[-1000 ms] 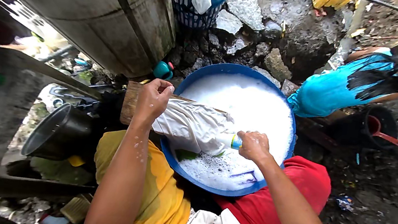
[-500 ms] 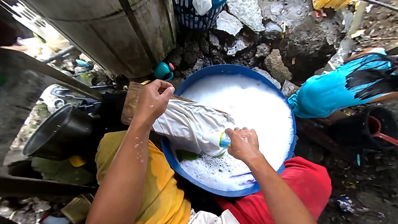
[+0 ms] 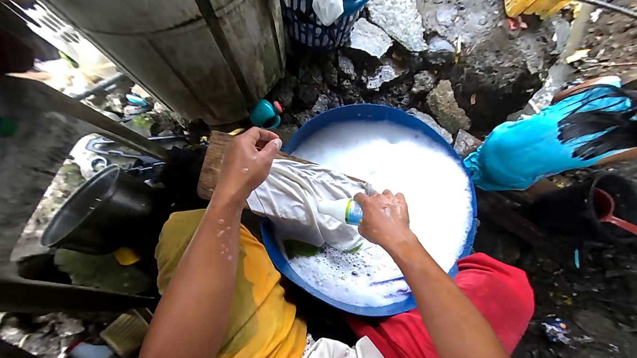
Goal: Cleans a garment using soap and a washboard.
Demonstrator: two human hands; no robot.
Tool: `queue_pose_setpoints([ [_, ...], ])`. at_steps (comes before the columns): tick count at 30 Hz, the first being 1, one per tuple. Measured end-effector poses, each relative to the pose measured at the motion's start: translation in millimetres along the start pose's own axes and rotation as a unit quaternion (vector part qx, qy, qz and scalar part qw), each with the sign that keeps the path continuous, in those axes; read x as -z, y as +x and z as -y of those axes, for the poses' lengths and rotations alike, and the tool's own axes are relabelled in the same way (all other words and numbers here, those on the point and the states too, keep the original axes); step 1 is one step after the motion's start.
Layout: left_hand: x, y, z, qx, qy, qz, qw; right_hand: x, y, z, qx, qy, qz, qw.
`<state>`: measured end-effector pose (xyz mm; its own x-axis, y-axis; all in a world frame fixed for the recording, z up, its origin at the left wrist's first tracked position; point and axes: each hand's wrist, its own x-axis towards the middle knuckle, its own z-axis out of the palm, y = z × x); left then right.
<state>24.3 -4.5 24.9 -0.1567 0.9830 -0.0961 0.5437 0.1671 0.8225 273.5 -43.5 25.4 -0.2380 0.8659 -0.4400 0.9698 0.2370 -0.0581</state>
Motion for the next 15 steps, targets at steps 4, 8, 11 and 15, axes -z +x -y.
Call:
queue_pose_setpoints([
  [4, 1, -1, -2, 0.001, 0.004, 0.001, 1.0, 3, 2, 4, 0.006, -0.003, 0.004, 1.0],
  [8, 1, -1, -2, 0.0, 0.003, 0.001, 1.0, 6, 10, 6, -0.007, 0.003, -0.023, 1.0],
  [11, 0, -1, -2, -0.001, 0.001, -0.002, 1.0, 12, 17, 6, -0.023, 0.009, -0.032, 0.999],
  [15, 1, -1, -1, -0.001, -0.001, -0.003, 1.0, 17, 21, 7, -0.022, 0.008, -0.032, 0.999],
])
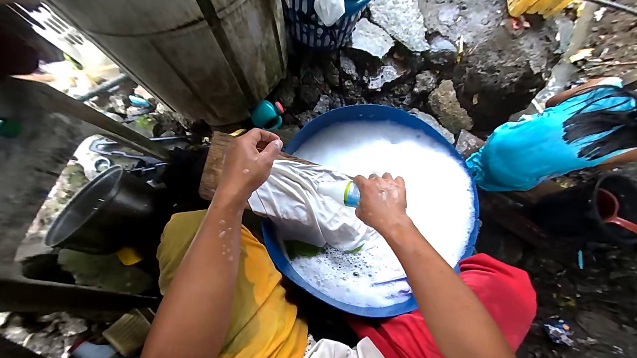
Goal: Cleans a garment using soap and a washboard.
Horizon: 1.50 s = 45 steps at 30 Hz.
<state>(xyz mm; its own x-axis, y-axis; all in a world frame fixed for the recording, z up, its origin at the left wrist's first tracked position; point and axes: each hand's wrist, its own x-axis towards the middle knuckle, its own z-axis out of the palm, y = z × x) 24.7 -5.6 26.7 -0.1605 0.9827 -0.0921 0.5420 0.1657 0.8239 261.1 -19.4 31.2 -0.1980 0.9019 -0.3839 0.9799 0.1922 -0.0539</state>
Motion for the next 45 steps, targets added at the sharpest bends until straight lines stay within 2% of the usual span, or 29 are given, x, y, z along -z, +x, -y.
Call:
queue_pose_setpoints([
  [4, 2, 0, 3, 0.004, -0.004, 0.002, 1.0, 1, 1, -1, 0.006, -0.01, 0.011, 1.0],
  [12, 6, -1, 6, 0.008, -0.001, -0.003, 1.0, -1, 5, -23, -0.037, -0.024, 0.027, 0.999],
  [19, 7, -1, 6, 0.008, 0.011, -0.001, 1.0, -9, -4, -30, -0.022, -0.033, 0.063, 0.997],
  [33, 6, -1, 4, 0.006, 0.017, 0.001, 1.0, -18, -10, -48, -0.044, -0.041, 0.092, 0.994],
  [45, 5, -1, 4, 0.014, 0.011, 0.002, 1.0, -10, 10, -40, -0.044, 0.003, -0.007, 0.999],
])
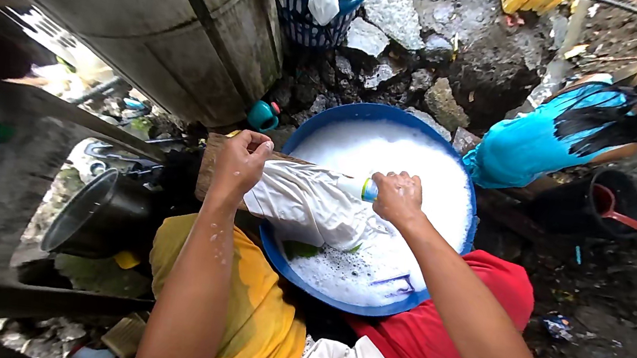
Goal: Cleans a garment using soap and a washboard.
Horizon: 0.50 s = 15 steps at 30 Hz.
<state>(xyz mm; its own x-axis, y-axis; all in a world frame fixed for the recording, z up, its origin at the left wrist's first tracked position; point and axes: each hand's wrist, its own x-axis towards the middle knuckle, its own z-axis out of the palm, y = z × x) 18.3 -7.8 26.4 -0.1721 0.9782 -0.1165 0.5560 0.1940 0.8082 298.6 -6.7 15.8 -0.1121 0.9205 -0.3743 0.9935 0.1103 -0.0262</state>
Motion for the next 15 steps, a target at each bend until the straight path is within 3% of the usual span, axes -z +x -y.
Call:
queue_pose_setpoints([
  [15, 3, 0, 6, -0.006, -0.012, -0.006, 1.0, 5, 16, -25, -0.072, -0.018, 0.016, 0.997],
])
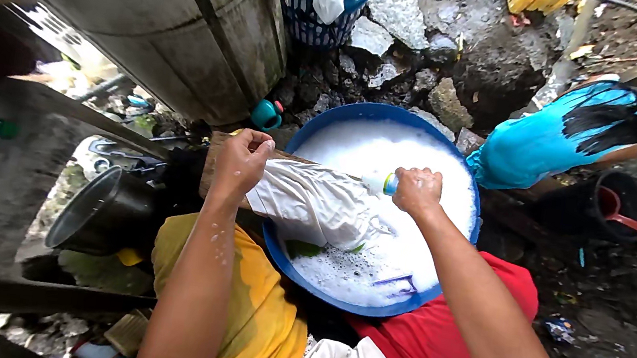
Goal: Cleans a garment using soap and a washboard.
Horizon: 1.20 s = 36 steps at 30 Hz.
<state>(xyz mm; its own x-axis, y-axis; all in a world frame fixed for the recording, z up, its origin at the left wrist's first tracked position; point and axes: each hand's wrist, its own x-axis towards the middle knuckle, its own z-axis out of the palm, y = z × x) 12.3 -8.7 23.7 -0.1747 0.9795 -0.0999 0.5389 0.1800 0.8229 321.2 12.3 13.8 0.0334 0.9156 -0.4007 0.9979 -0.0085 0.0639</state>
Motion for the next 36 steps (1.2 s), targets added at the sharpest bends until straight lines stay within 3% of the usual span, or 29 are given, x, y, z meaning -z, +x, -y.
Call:
queue_pose_setpoints([
  [4, 1, -2, -2, 0.014, 0.016, -0.007, 1.0, 2, -7, 9, 0.03, 0.002, 0.015, 0.999],
  [10, 9, -5, 0, 0.047, 0.037, -0.016, 0.998, 9, -40, 51, 0.154, 0.016, 0.041, 0.987],
  [14, 14, -5, 8, 0.049, 0.034, -0.022, 0.998, 8, -53, 75, 0.213, -0.001, 0.012, 0.977],
  [22, 21, -6, 15, 0.044, 0.03, -0.018, 0.998, 14, -55, 96, 0.219, -0.015, -0.029, 0.975],
  [36, 22, -6, 16, 0.045, 0.024, -0.02, 0.998, 14, -59, 106, 0.228, -0.034, -0.011, 0.973],
])
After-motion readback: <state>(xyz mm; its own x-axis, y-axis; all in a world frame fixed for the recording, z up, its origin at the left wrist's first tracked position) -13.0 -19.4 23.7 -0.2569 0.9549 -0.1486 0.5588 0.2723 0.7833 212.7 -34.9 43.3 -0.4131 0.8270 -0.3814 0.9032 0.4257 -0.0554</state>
